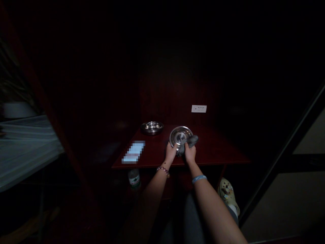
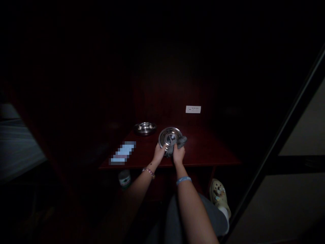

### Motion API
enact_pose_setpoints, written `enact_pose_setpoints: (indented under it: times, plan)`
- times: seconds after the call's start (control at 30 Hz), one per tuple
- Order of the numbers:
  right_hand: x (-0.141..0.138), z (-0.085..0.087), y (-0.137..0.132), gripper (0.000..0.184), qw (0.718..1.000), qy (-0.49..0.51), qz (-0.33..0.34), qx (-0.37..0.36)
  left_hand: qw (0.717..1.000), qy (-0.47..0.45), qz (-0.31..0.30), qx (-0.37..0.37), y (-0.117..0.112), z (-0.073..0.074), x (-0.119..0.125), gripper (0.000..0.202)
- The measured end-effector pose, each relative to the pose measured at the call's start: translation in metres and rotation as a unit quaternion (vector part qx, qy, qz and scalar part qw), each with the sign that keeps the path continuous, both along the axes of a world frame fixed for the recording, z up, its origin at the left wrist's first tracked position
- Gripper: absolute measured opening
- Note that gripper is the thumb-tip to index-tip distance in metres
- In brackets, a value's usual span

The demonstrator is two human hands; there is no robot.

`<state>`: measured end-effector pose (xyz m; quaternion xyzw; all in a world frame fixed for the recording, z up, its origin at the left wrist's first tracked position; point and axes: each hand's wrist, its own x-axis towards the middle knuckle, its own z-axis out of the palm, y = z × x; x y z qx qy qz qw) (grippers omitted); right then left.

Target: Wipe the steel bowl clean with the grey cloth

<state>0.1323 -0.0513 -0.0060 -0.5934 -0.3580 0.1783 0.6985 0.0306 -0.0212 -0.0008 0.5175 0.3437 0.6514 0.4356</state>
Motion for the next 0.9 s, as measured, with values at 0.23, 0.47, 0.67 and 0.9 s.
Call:
enact_pose_setpoints:
  times: [0.23, 0.47, 0.67, 0.9]
  plan:
    - [0.0015, -0.0017, 0.0024, 0.033, 1.0, 0.023, -0.009, 0.018, 0.999, -0.015, 0.032, -0.031, -0.0047, 0.0057, -0.004, 0.022]
    - [0.0008, 0.0011, -0.0001, 0.032, 0.999, 0.023, -0.007, 0.021, 0.996, 0.002, 0.057, -0.066, -0.0048, 0.0079, -0.005, 0.042]
    - [0.0007, 0.0032, -0.0025, 0.033, 0.999, 0.022, -0.024, 0.014, 0.998, 0.011, 0.032, -0.051, -0.0042, 0.0064, -0.0045, 0.044]
    - [0.0006, 0.0041, -0.005, 0.035, 0.999, 0.004, -0.049, 0.004, 0.998, 0.045, 0.011, -0.037, -0.0036, 0.0031, -0.0042, 0.047]
